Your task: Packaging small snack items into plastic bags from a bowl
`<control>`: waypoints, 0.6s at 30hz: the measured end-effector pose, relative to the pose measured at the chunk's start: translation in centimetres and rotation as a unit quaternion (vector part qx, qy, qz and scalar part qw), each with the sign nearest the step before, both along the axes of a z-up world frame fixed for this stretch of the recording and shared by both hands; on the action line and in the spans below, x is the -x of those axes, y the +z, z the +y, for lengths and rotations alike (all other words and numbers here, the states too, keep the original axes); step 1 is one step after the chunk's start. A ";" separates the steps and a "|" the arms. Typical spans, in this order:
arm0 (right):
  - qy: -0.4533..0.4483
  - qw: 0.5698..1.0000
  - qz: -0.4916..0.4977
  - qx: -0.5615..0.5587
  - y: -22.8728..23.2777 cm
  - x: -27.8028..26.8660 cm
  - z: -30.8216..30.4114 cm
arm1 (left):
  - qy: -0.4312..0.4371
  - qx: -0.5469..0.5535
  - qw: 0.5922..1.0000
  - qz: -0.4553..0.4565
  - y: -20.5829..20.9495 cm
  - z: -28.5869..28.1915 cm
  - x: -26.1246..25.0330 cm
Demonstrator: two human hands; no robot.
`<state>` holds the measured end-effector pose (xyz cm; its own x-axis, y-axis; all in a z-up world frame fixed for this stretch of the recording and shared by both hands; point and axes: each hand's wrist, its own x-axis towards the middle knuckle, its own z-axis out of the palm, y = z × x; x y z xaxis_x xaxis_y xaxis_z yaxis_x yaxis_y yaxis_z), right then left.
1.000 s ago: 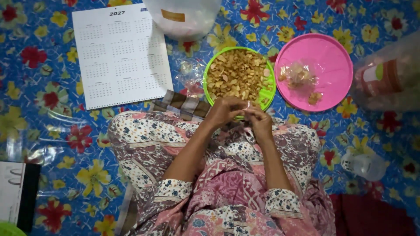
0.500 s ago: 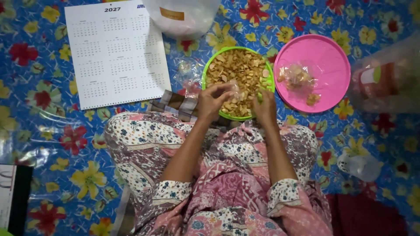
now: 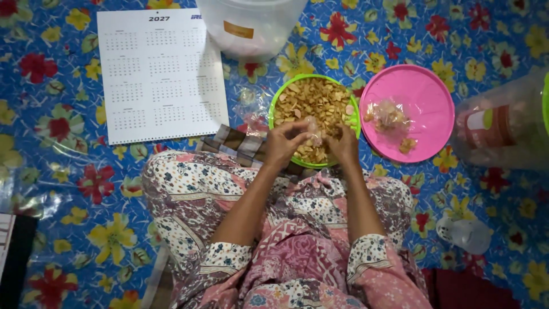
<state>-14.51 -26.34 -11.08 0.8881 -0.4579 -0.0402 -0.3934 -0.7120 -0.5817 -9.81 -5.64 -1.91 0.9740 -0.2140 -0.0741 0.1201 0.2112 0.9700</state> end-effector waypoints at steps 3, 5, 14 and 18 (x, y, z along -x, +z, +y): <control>0.015 0.999 0.013 -0.037 5.0 -0.2 2.6 | -0.005 0.000 1.000 -0.007 -0.5 0.1 -0.2; 0.023 0.999 0.011 -0.033 4.5 -0.4 2.3 | -0.006 -0.012 1.000 -0.013 -0.7 0.1 -0.2; 0.043 0.997 0.016 -0.054 4.9 0.0 2.1 | -0.021 -0.010 1.000 -0.011 -0.8 0.1 -0.1; 0.030 0.998 0.046 -0.044 5.2 0.0 2.3 | -0.024 -0.022 0.999 -0.015 -1.9 -0.3 -0.1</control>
